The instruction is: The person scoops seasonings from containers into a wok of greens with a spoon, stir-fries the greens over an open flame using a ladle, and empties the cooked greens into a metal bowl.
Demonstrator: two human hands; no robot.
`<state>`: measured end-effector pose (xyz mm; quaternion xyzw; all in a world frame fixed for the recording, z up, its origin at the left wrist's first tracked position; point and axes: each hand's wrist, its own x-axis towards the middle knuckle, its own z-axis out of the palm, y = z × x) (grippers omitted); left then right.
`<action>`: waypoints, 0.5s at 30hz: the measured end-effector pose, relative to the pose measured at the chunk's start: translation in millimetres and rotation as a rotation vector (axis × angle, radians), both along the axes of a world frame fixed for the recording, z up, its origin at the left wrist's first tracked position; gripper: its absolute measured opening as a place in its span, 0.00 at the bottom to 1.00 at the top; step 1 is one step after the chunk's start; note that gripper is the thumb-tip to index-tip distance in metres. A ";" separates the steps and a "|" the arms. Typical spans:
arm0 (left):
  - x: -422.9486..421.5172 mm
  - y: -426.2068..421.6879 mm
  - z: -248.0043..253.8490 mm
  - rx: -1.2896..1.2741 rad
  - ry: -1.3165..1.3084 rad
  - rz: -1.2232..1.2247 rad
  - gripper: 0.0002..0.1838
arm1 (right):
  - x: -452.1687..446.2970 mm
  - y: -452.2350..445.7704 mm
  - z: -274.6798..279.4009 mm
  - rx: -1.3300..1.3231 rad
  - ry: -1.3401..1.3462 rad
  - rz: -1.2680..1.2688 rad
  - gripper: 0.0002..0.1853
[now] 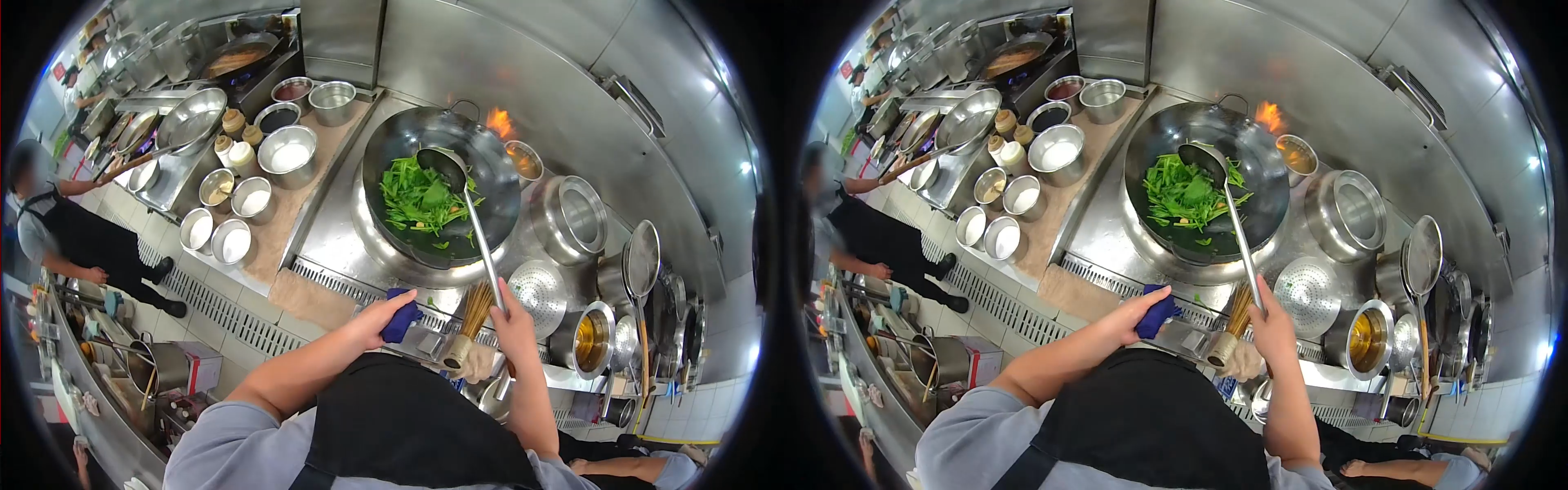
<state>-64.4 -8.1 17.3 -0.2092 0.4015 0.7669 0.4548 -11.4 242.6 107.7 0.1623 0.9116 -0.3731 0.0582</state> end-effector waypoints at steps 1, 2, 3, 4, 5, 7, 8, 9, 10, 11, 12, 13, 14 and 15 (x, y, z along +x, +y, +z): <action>1.1 -4.9 -0.5 0.016 0.009 0.031 0.23 | 7.1 5.1 -5.0 0.009 0.053 0.041 0.30; 0.2 -8.9 0.4 0.034 0.023 0.059 0.23 | 8.8 7.4 -8.4 0.008 0.055 0.045 0.30; -0.2 -13.6 2.4 0.046 0.028 0.057 0.22 | 9.6 9.3 -10.2 0.041 0.028 0.093 0.30; -1.4 -16.3 1.3 0.048 0.029 0.058 0.22 | 9.5 12.2 -12.6 0.076 -0.001 0.139 0.30; -2.2 -18.0 -1.0 0.047 0.051 0.038 0.22 | 0.9 15.2 -21.8 0.183 0.068 0.202 0.30; -4.6 -18.1 4.6 0.034 0.075 0.002 0.23 | -20.0 14.2 -21.7 0.272 0.016 0.134 0.30; -5.3 -17.5 7.8 0.034 0.083 0.007 0.23 | -32.1 12.0 -19.9 0.355 -0.038 0.070 0.29; -4.3 -17.4 9.9 0.003 0.088 0.003 0.23 | -40.1 18.7 -25.8 0.353 0.047 0.031 0.30; -3.1 -17.1 12.6 -0.029 0.091 -0.002 0.24 | -48.7 23.3 -25.0 0.349 0.051 0.031 0.30; -1.1 -15.5 17.6 -0.041 0.088 0.030 0.24 | -58.9 27.7 -22.2 0.364 0.091 -0.017 0.30; -0.4 -17.2 14.6 -0.042 0.089 0.030 0.24 | -68.9 31.7 -20.0 0.381 0.128 -0.065 0.30; 0.0 -19.9 8.3 -0.022 0.100 0.006 0.24 | -80.7 35.1 -19.2 0.381 0.128 -0.064 0.30; 0.9 -20.9 3.3 -0.003 0.112 -0.018 0.24 | -93.9 38.1 -20.4 0.379 0.138 -0.086 0.29; 2.7 -19.8 -0.4 -0.003 0.113 -0.018 0.24 | -103.4 41.1 -25.4 0.376 0.150 -0.108 0.29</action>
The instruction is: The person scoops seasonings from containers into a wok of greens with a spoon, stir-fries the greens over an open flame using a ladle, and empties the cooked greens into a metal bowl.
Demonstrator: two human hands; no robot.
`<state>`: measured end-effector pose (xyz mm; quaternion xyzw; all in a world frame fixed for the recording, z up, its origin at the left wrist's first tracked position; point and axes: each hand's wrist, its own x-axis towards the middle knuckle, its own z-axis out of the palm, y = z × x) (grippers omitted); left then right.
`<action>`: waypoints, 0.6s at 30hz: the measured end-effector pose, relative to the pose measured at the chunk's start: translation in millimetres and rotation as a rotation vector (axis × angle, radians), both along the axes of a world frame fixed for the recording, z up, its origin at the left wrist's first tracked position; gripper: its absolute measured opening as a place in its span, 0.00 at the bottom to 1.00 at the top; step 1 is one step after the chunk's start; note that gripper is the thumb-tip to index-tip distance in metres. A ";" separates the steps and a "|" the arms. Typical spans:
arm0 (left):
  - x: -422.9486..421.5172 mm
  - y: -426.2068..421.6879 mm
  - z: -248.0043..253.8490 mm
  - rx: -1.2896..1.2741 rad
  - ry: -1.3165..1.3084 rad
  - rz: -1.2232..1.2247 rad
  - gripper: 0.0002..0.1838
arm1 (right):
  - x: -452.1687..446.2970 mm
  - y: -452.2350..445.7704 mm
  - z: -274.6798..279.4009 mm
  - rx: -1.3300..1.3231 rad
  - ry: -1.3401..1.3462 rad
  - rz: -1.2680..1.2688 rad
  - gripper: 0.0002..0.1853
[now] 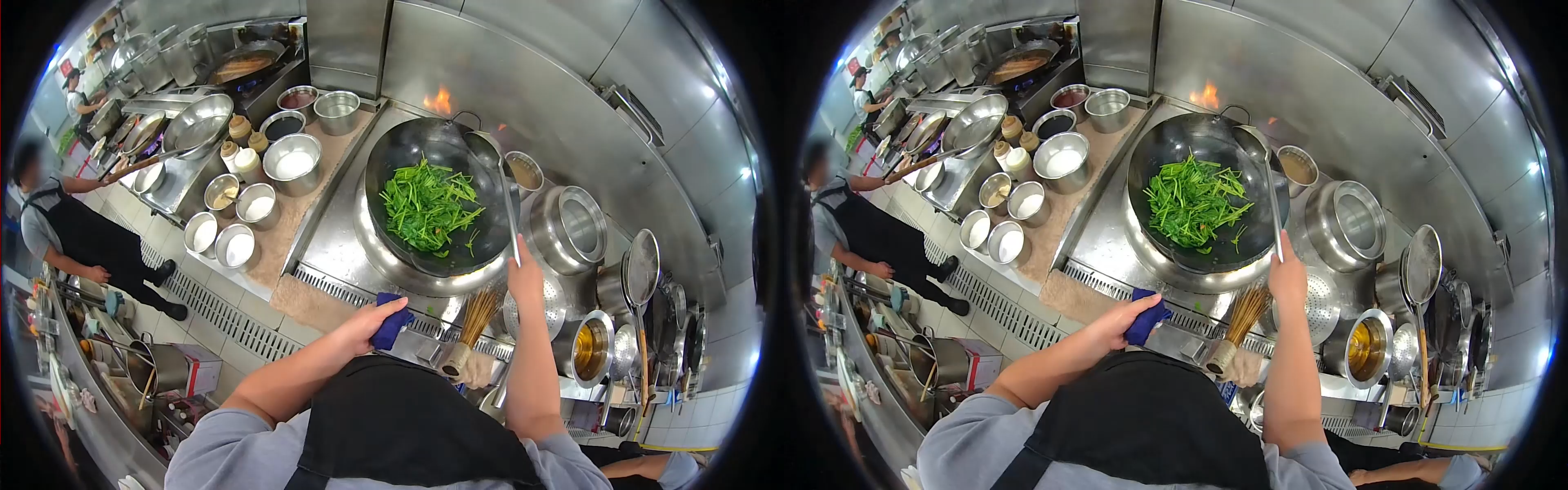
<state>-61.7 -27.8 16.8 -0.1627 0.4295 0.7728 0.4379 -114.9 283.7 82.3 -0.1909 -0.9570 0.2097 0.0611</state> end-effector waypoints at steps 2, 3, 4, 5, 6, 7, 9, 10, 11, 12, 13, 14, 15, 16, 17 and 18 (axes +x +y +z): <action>2.6 2.3 -3.8 -0.019 -0.007 0.043 0.24 | -22.5 8.6 -45.3 -0.076 0.107 0.100 0.29; 2.5 2.0 -3.1 -0.020 -0.006 0.041 0.24 | -30.2 11.5 -63.7 -0.151 0.211 0.200 0.29; 2.9 0.9 -2.2 -0.020 -0.002 0.031 0.24 | -30.9 1.8 -64.5 -0.287 0.088 0.188 0.31; 3.6 -0.3 -1.5 -0.021 0.000 0.021 0.23 | -30.0 -8.6 -65.8 -0.423 -0.037 0.174 0.33; 3.8 -1.2 -1.1 -0.022 -0.001 0.019 0.23 | -19.2 -7.6 -61.3 -0.466 -0.133 0.212 0.32; 2.9 -2.3 -0.6 -0.004 -0.008 0.034 0.22 | -7.0 -2.4 -54.4 -0.467 -0.133 0.211 0.32; 0.8 -4.6 2.8 0.018 -0.017 0.056 0.21 | 19.4 18.9 -42.4 -0.083 0.130 0.605 0.31; 0.5 -6.2 6.7 0.018 -0.021 0.079 0.20 | 37.5 20.2 -15.2 0.130 0.036 0.565 0.31; 0.2 -7.8 8.8 0.018 -0.025 0.101 0.19 | 56.1 19.5 15.9 0.341 -0.056 0.519 0.31; -0.4 -8.7 7.8 0.019 -0.027 0.106 0.19 | 68.2 19.4 34.8 0.432 -0.127 0.463 0.32; -2.2 -8.9 5.3 0.030 -0.018 0.108 0.19 | 78.4 19.7 47.5 0.524 -0.197 0.403 0.32; -5.5 -8.2 2.5 0.042 -0.006 0.110 0.19 | 88.7 20.4 53.9 0.528 -0.193 0.404 0.32; -10.0 -5.2 -3.1 0.044 -0.003 0.113 0.19 | 99.9 21.6 57.2 0.546 -0.195 0.363 0.31; -14.6 0.1 -10.5 0.050 -0.009 0.164 0.20 | 111.1 22.6 58.1 0.562 -0.197 0.320 0.29; -17.9 4.9 -11.0 0.053 -0.015 0.215 0.20 | 122.7 22.8 57.1 0.562 -0.196 0.321 0.29; -22.9 9.9 -10.5 0.050 -0.014 0.212 0.20 | 134.6 22.0 54.9 0.382 -0.143 0.302 0.28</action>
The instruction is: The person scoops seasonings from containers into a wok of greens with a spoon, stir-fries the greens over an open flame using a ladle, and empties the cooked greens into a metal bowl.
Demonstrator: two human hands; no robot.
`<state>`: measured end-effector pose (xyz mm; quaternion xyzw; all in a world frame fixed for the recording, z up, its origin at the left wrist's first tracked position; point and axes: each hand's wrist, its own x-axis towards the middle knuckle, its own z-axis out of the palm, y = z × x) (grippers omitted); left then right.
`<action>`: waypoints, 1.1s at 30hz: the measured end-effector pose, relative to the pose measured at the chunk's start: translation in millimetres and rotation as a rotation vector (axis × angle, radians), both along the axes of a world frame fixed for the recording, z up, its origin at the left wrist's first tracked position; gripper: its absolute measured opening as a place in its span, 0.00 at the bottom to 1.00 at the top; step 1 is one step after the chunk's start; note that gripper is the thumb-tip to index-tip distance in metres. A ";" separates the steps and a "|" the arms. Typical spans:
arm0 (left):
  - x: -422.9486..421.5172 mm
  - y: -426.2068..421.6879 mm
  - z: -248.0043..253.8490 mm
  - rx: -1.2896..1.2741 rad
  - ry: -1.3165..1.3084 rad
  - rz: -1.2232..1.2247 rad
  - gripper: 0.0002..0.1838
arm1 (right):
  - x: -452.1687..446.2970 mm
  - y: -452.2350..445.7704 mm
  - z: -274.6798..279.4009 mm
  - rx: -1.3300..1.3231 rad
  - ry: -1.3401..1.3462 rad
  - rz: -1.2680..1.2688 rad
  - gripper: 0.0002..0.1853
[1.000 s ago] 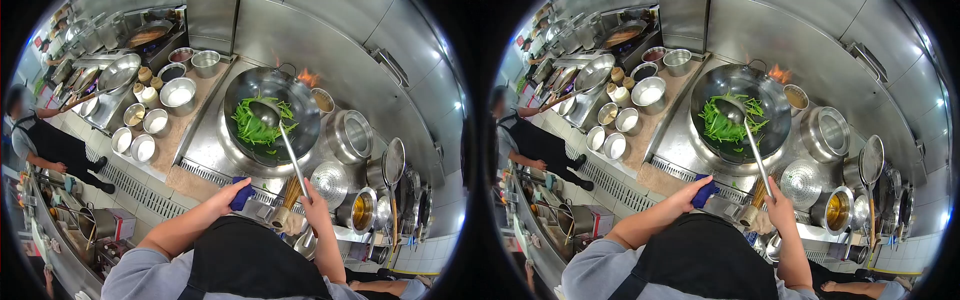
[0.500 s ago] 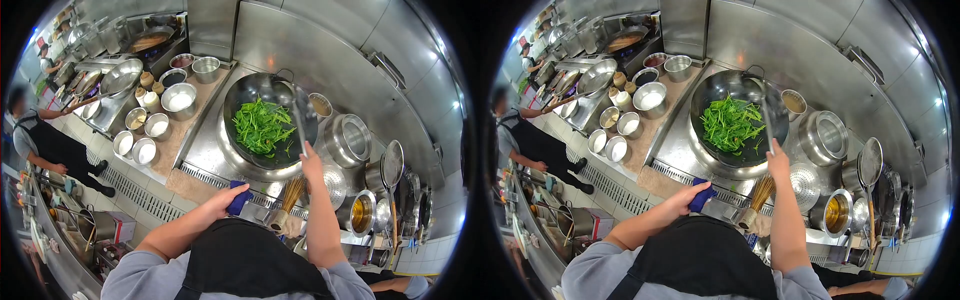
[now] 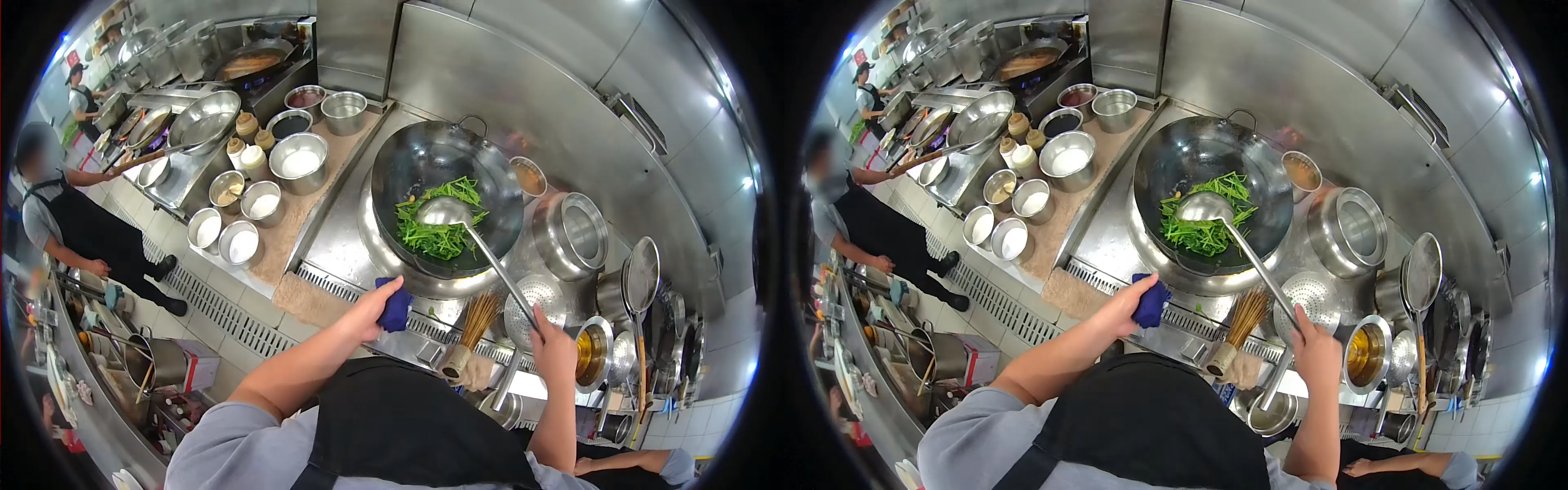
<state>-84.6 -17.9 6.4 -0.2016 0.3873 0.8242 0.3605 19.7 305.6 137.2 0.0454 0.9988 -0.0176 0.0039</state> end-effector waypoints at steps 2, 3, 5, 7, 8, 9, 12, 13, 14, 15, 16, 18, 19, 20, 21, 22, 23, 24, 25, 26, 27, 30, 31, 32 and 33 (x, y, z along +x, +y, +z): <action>-14.9 9.9 7.1 -0.005 -0.078 0.092 0.20 | 12.7 -9.1 -8.0 -0.345 0.001 -0.106 0.24; -21.7 11.9 7.3 -0.008 -0.080 0.075 0.20 | 11.9 -12.0 -21.4 -0.348 0.002 -0.123 0.24; -36.9 18.5 6.6 0.033 -0.047 -0.004 0.22 | 1.7 -14.6 -55.8 -0.407 0.023 -0.060 0.25; -51.4 29.5 13.1 -0.007 -0.041 -0.068 0.22 | -22.1 -40.8 -61.7 -0.259 -0.104 -0.246 0.25; -60.9 36.5 6.8 -0.037 -0.059 -0.091 0.22 | -27.0 -52.5 -61.2 -0.262 -0.097 -0.265 0.25; -67.7 41.6 3.2 -0.068 -0.077 -0.110 0.22 | -31.2 -63.4 -60.9 -0.245 -0.104 -0.263 0.25; -90.0 60.9 -34.7 -0.126 -0.075 -0.078 0.16 | -26.0 -57.0 -45.9 -0.250 -0.152 -0.227 0.26; -95.4 66.7 -49.1 -0.148 -0.065 -0.033 0.15 | -18.1 -50.6 -33.0 -0.260 -0.197 -0.178 0.25; -97.3 71.0 -49.4 -0.108 -0.103 0.008 0.15 | -8.0 -48.5 -11.6 -0.320 -0.184 -0.196 0.25; -85.2 74.2 -45.2 -0.112 -0.114 0.006 0.15 | 4.0 -43.2 1.4 -0.323 -0.195 -0.199 0.25; -66.3 75.8 -30.5 -0.098 -0.092 0.050 0.15 | 14.6 -35.3 12.4 -0.307 -0.176 -0.171 0.25; -29.8 68.4 6.7 -0.018 -0.113 0.096 0.13 | 19.2 -18.9 31.4 -0.293 -0.141 -0.134 0.25; -7.0 64.2 38.0 -0.026 -0.140 0.123 0.10 | 20.8 -11.7 38.3 -0.287 -0.179 -0.106 0.24; 1.3 62.4 57.7 0.003 -0.176 0.129 0.09 | 26.0 -5.9 39.1 -0.283 -0.228 -0.085 0.24; 10.1 60.7 66.4 0.025 -0.222 0.130 0.08 | 21.7 -0.2 28.7 -0.273 -0.181 -0.053 0.23; 4.8 64.1 71.6 -0.009 -0.237 0.160 0.08 | 13.5 -4.4 27.9 -0.229 -0.170 -0.057 0.22; -9.3 67.9 77.0 -0.044 -0.245 0.192 0.07 | 0.3 -11.1 27.2 -0.187 -0.153 -0.059 0.22; -21.3 69.1 59.1 -0.017 -0.167 0.187 0.06 | -13.3 -15.8 19.3 -0.139 -0.156 -0.097 0.23; -25.1 68.6 46.9 -0.065 -0.126 0.156 0.07 | -24.0 -20.0 6.7 -0.088 -0.158 -0.136 0.24; -19.7 65.3 32.0 -0.092 -0.089 0.160 0.07 | -30.3 -25.3 -5.8 -0.105 -0.164 -0.151 0.24; -11.3 60.4 15.5 -0.116 -0.050 0.166 0.08 | -35.9 -30.6 -17.8 -0.033 -0.084 -0.151 0.25; 24.0 34.3 -46.6 -0.198 0.009 -0.017 0.10 | -25.0 -36.8 -14.0 -0.002 0.035 -0.172 0.27; 31.1 31.6 -60.3 -0.284 -0.129 0.022 0.10 | -16.8 -39.5 -5.2 -0.034 0.062 -0.179 0.27; 35.6 30.1 -47.3 -0.272 -0.145 0.040 0.10 | -7.6 -37.0 3.6 -0.032 0.076 -0.173 0.26; 41.8 27.2 -35.0 -0.261 -0.167 0.059 0.09 | 3.5 -28.4 11.2 -0.043 0.090 -0.120 0.25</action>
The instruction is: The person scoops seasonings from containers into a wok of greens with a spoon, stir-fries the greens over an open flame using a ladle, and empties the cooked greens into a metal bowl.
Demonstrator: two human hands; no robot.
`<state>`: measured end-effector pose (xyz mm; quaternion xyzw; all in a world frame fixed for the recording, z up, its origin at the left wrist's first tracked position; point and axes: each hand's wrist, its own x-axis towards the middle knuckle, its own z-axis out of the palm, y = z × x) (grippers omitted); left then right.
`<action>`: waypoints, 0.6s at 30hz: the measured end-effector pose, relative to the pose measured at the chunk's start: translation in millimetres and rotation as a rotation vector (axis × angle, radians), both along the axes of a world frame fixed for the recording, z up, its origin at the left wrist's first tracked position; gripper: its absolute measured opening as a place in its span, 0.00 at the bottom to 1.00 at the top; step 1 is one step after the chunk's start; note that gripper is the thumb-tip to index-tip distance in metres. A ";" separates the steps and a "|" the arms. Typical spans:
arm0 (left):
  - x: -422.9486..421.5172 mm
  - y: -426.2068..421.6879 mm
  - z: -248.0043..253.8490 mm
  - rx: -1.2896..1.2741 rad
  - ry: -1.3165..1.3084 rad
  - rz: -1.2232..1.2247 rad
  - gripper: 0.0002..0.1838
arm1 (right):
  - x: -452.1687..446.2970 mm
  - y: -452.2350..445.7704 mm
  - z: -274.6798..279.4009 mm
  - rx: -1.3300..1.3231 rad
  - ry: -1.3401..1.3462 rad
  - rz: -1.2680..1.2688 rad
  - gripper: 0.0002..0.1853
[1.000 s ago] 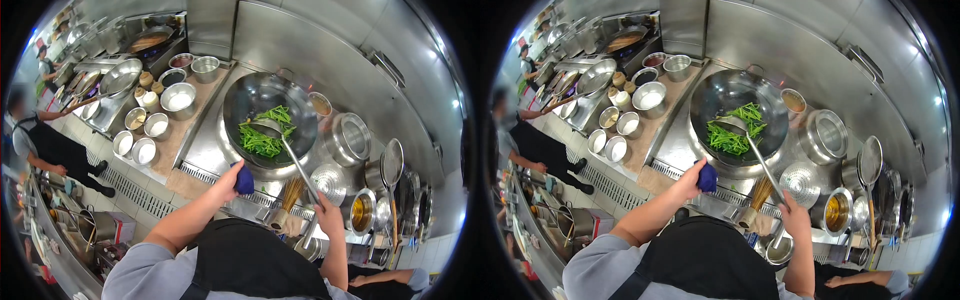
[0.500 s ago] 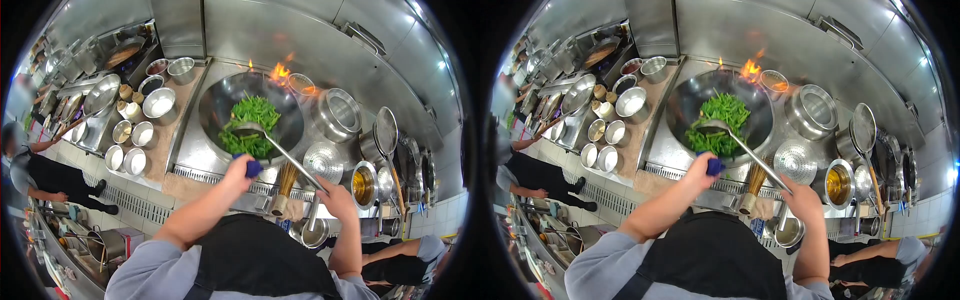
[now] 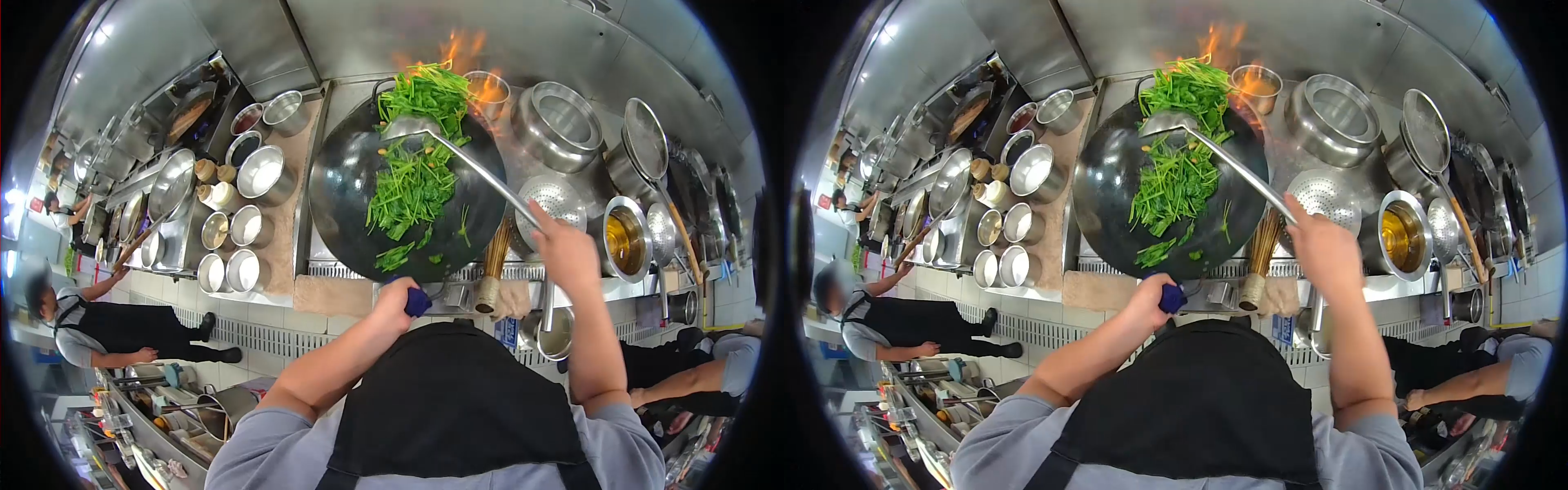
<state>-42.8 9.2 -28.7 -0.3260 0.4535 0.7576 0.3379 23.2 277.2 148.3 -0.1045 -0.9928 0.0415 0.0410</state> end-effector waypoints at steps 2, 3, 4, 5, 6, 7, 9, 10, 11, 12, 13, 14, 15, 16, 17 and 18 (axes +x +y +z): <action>-14.5 -1.2 24.9 0.085 0.023 -0.026 0.09 | 20.5 13.0 30.3 -0.038 -0.024 0.065 0.24; -27.1 7.9 49.7 0.033 -0.009 0.051 0.09 | 29.1 18.6 45.7 -0.108 -0.087 0.051 0.24; -34.2 11.1 61.8 0.070 0.050 0.094 0.08 | 37.9 23.0 58.7 -0.168 -0.033 0.137 0.23; -38.4 11.4 78.0 0.124 0.059 0.085 0.08 | 44.6 28.0 70.4 -0.238 -0.133 0.102 0.22; -45.7 12.6 89.6 0.181 0.074 0.072 0.08 | 47.0 32.6 76.8 -0.305 -0.227 0.065 0.22; -56.8 12.7 91.9 0.179 0.079 0.069 0.08 | 43.2 36.5 71.4 -0.308 -0.222 0.064 0.22; -69.5 11.8 85.1 0.252 0.032 0.023 0.09 | 34.1 43.2 43.1 -0.246 -0.221 0.105 0.23; -75.0 12.0 67.4 0.231 0.042 0.053 0.10 | 24.7 37.4 25.9 -0.212 -0.170 0.105 0.22; -72.1 12.6 55.7 0.146 0.086 0.053 0.10 | 14.6 22.6 18.0 -0.144 -0.214 0.013 0.21; -66.2 12.1 44.9 0.060 0.133 0.051 0.10 | 8.4 9.1 4.1 -0.149 -0.207 0.004 0.21; -58.1 7.4 26.0 0.038 0.153 0.019 0.11 | 1.0 -1.2 -10.1 -0.112 -0.199 -0.044 0.21; -46.8 2.6 11.3 0.020 0.174 -0.016 0.12 | -2.5 -3.6 -15.3 -0.073 -0.190 -0.095 0.21; -35.5 -0.3 8.4 -0.072 0.114 -0.097 0.12 | 3.1 -2.2 -13.9 -0.072 -0.179 -0.105 0.21; -26.8 -4.3 6.5 -0.167 0.056 -0.173 0.13 | 12.9 -2.7 -14.0 -0.093 -0.107 -0.109 0.22; -18.3 -8.8 3.9 -0.161 0.017 -0.187 0.13 | 19.6 -2.2 -13.8 -0.114 -0.035 -0.110 0.22; -14.8 -11.3 0.5 -0.154 -0.026 -0.198 0.12 | 26.7 5.1 -8.2 -0.113 -0.026 -0.110 0.22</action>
